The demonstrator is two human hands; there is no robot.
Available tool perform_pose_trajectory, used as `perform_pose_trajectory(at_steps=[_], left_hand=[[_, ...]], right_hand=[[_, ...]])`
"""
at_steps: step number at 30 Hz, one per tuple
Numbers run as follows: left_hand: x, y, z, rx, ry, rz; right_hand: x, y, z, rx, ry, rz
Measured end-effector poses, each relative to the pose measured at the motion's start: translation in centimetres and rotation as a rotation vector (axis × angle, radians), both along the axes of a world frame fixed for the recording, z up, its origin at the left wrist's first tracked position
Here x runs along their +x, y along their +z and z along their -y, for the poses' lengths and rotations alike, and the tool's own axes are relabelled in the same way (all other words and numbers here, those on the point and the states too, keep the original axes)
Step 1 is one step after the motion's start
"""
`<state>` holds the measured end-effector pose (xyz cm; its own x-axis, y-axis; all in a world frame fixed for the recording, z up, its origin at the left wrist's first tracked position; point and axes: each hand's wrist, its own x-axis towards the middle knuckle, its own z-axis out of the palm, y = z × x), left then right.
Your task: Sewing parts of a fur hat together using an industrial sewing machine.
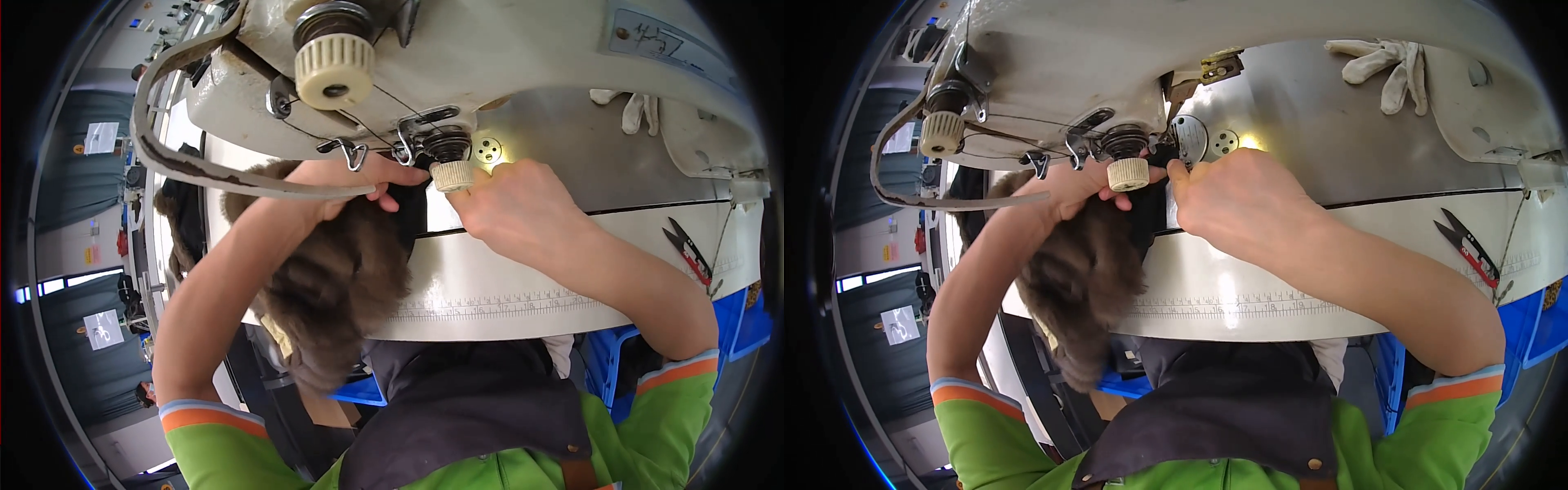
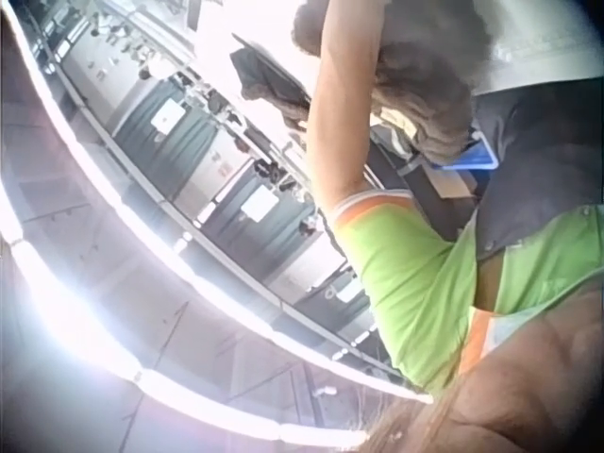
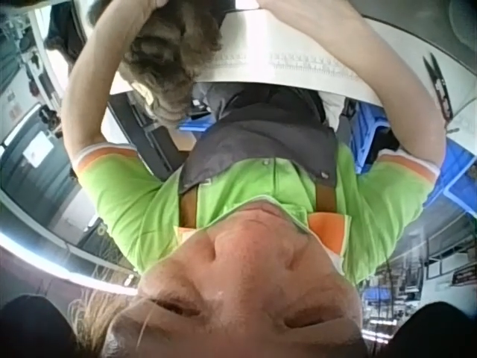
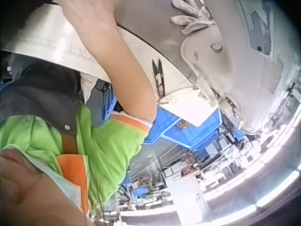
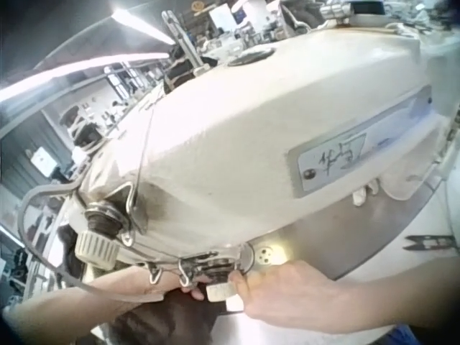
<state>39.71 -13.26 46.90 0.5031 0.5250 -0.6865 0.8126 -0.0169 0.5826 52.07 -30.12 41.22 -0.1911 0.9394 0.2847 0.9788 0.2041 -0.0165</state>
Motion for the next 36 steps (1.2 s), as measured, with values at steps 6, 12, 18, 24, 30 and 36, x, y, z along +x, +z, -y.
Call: perform_pose_trajectory(at_steps=[6,12,18,24,30,36], left_hand=[[-0.2,0.3,2.0,0.217,0.021,0.03],[-0.1,1.9,1.8,0.077,0.036,-0.035],[0.1,0.6,2.2,0.093,0.17,0.044],[-0.4,-1.2,3.4,0.551,-0.081,0.184],[-1.7,-1.6,3.8,0.527,-0.09,0.29],[-1.6,-1.2,3.6,0.375,-0.015,0.279]], right_hand=[[0.2,0.1,0.0,-0.016,-0.009,0.013],[0.2,-0.1,0.0,0.002,0.0,-0.039],[0.0,0.2,0.1,0.016,-0.013,-0.05],[0.1,-0.2,-0.1,0.024,-0.019,-0.046],[0.1,0.0,-0.1,0.003,-0.013,-0.017],[0.0,0.0,0.1,-0.01,-0.016,-0.025]])
